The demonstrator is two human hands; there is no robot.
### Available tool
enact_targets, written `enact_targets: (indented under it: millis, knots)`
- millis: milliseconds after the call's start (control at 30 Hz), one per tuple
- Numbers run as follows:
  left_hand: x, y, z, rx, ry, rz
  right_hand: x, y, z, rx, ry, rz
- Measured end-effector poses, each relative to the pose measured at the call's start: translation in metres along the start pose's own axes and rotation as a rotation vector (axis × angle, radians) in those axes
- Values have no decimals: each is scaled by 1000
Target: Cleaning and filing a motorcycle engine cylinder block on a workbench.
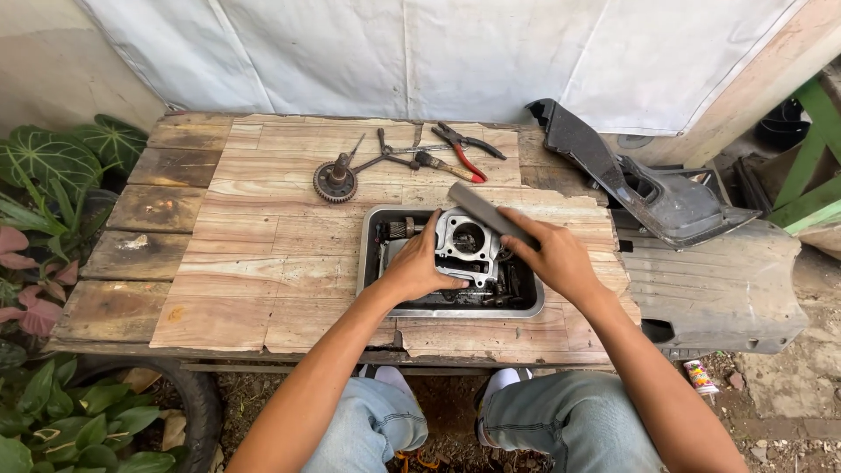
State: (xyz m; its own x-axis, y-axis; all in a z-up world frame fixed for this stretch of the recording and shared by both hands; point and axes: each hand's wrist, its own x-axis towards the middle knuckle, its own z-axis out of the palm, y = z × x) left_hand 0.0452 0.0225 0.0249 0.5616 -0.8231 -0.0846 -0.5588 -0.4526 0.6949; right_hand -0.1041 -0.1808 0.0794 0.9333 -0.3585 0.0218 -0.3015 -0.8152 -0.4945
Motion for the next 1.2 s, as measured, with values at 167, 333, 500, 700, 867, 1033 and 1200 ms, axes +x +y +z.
enact_targets:
  millis: [167,333,500,700,867,1033,1200]
  knots:
    - [1,-7,2,-7,-31,8,-15,-22,-1,83,-63,-42]
    - [-4,-7,3,3,9,31,-13,-24,17,20,-15,-63]
    - [-8,-1,1,-19,11,34,-12,-29,21,-89,8,68]
    - [-7,-7,3,1,11,37,-25,-50,7,66,-110,145]
    - [-12,8,-2,-10,11,28,-26,-55,4,69,-64,240]
    - [-11,7,-2,5,5,7,-21,-53,-3,201,-127,198]
    - [-13,10,-5,15,-13,5,-7,-19,7,376,-53,252]
